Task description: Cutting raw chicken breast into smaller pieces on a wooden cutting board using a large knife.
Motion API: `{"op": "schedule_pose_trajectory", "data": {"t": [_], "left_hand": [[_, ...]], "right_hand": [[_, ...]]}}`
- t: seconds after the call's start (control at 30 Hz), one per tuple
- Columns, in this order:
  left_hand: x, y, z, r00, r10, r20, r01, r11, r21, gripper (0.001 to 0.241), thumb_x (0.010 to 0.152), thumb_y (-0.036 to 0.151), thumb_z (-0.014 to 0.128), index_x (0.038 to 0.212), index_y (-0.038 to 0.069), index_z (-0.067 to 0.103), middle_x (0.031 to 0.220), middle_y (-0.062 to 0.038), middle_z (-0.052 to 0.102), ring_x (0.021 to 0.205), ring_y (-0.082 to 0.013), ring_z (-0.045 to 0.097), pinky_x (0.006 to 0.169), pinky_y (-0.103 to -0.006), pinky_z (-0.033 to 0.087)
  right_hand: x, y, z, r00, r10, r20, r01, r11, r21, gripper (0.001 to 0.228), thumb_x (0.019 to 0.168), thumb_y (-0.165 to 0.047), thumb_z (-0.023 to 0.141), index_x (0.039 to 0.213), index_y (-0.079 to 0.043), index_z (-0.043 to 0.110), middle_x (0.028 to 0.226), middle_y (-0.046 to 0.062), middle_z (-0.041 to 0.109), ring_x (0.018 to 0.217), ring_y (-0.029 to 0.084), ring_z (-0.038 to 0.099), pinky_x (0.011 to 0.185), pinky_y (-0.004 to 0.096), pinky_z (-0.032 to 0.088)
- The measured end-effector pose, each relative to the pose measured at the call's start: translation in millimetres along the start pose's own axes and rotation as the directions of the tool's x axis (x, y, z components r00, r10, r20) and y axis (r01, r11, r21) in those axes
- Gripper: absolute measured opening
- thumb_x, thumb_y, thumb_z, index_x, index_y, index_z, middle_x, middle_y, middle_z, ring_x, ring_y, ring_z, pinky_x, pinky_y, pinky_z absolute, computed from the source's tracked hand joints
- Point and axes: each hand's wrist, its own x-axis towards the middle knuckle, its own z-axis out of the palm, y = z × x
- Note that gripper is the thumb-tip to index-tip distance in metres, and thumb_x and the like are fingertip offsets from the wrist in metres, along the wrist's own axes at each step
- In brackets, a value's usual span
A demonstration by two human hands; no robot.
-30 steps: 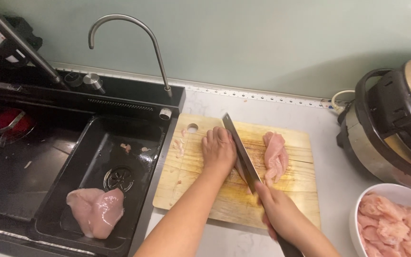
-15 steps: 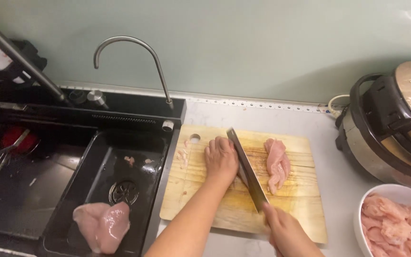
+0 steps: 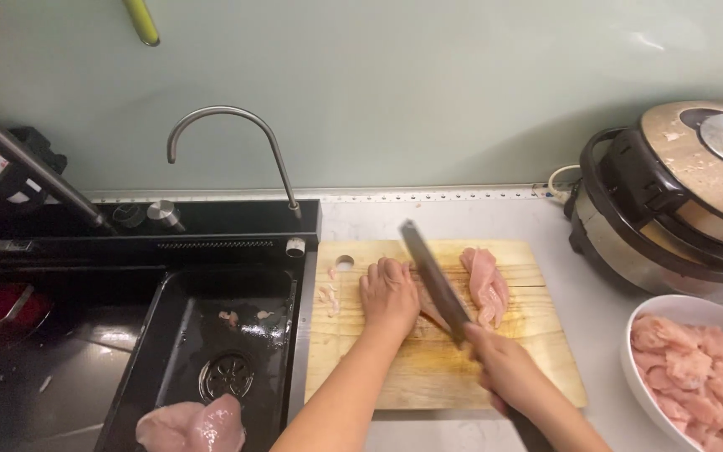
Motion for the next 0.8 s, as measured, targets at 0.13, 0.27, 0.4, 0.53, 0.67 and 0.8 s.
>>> {"op": "schedule_pose_trajectory", "data": {"t": [0.13,0.27,0.4,0.53,0.67,0.8], "left_hand": [[2,0,-7,0.996,0.009,0.086,-0.013,0.999,0.049,0.025,0.111,0.026,0.036,0.106,0.005,0.048,0.106,-0.014,0.055,0.102,-0.0274,0.051,0.1,-0.0417,0.037],[6,4,-17,0.996,0.002,0.093,-0.007,0.999,0.053,0.023,0.109,0.027,0.038,0.109,0.007,0.048,0.109,-0.012,0.059,0.104,-0.0265,0.054,0.098,-0.0416,0.039],[-3,28,-43,0.979,-0.112,0.173,0.115,0.993,-0.007,0.04,0.097,0.043,0.059,0.112,0.008,0.049,0.112,-0.009,0.06,0.113,-0.0252,0.053,0.102,-0.0426,0.037],[3,23,-23,0.989,-0.089,0.12,0.077,0.992,0.097,0.059,0.087,0.033,0.074,0.126,0.001,0.045,0.114,-0.016,0.055,0.108,-0.0267,0.055,0.093,-0.0403,0.044],[2,33,-35,0.929,-0.224,0.295,0.197,0.973,0.119,0.048,0.089,0.031,0.075,0.126,0.007,0.056,0.109,-0.011,0.064,0.104,-0.026,0.064,0.095,-0.0433,0.048],[-3,28,-25,0.94,-0.176,0.292,0.169,0.984,0.05,0.024,0.086,0.023,0.073,0.11,0.019,0.069,0.103,-0.008,0.069,0.097,-0.0276,0.068,0.091,-0.0474,0.05]], "right_hand": [[-22,22,-37,0.997,0.035,-0.074,-0.03,0.997,0.072,0.06,0.099,-0.059,0.048,0.097,0.0,0.06,0.051,0.01,0.044,0.03,0.023,0.04,0.032,0.039,0.031],[-31,18,-59,0.985,0.013,-0.174,0.021,0.981,0.193,0.065,0.102,-0.059,0.045,0.097,0.005,0.056,0.051,0.01,0.041,0.03,0.024,0.039,0.032,0.038,0.029],[-36,25,-49,0.989,-0.025,-0.145,0.056,0.975,0.217,0.064,0.102,-0.057,0.043,0.094,0.004,0.06,0.05,0.01,0.043,0.029,0.023,0.038,0.031,0.038,0.028],[-45,27,-24,1.0,0.008,-0.024,-0.006,0.997,0.076,0.055,0.101,-0.054,0.047,0.096,-0.001,0.06,0.052,0.009,0.047,0.031,0.021,0.039,0.032,0.037,0.028],[-31,42,-14,0.997,0.076,0.004,-0.076,0.997,0.019,0.057,0.102,-0.054,0.046,0.093,-0.001,0.062,0.053,0.008,0.048,0.032,0.02,0.039,0.034,0.035,0.03],[-35,28,-8,0.997,0.072,0.013,-0.072,0.997,-0.034,0.055,0.1,-0.052,0.044,0.094,-0.001,0.062,0.054,0.007,0.048,0.032,0.02,0.041,0.033,0.036,0.031]]}}
